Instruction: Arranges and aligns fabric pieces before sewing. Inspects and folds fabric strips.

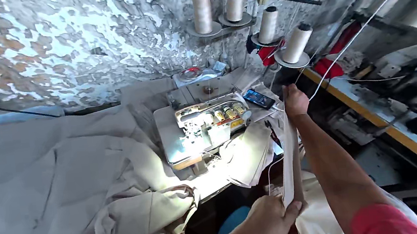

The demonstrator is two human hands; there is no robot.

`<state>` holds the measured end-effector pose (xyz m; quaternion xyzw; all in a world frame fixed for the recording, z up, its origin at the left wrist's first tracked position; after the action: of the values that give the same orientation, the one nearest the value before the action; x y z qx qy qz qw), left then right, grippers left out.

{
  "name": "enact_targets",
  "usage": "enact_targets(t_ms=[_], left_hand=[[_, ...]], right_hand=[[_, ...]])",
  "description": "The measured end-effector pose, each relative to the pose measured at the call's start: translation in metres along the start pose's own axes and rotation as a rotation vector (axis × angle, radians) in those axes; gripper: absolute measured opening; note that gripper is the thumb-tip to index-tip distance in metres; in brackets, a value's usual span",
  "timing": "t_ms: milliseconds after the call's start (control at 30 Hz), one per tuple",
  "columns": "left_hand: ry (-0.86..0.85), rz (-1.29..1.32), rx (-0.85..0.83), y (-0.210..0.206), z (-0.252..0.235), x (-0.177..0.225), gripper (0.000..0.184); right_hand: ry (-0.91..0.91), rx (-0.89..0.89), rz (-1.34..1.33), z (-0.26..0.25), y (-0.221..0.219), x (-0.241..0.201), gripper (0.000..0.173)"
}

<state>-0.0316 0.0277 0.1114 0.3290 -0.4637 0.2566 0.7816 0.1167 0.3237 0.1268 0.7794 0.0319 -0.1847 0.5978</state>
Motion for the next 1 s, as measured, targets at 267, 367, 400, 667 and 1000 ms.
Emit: enact_targets(t_ms=[267, 367, 400, 667, 1000], left_hand=[[-0.038, -0.026, 0.020, 0.004, 0.017, -0.021, 0.049], [0.103, -0.117, 0.055, 0.023, 0.011, -0.053, 0.058], [0.150, -0.144, 0.094, 0.033, 0.007, -0.062, 0.062], [0.011, -0.420, 0.061, 0.026, -0.017, -0.019, 0.055], [-0.110, -0.207, 0.071, 0.004, 0.012, 0.006, 0.051]], right_hand=[[-0.007, 0.039, -0.098, 0.007, 0.003, 0.002, 0.051], [0.071, 0.014, -0.200, 0.028, -0.006, -0.013, 0.049], [0.113, 0.002, -0.246, 0.040, -0.009, -0.019, 0.049], [0.102, -0.106, -0.192, 0.054, -0.036, -0.035, 0.053], [0.016, -0.042, -0.075, 0.014, -0.023, -0.003, 0.055]])
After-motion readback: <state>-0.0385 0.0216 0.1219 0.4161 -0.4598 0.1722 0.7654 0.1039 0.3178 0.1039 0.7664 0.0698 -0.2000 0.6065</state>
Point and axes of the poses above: each hand's wrist, its own z-axis away from the middle knuckle, its own y-axis out of the back of the hand, x = y × z, the point moved 10 cm from there along -z, towards the middle knuckle, and after that the axes turned 4 degrees about x, right-handed, at the moved point
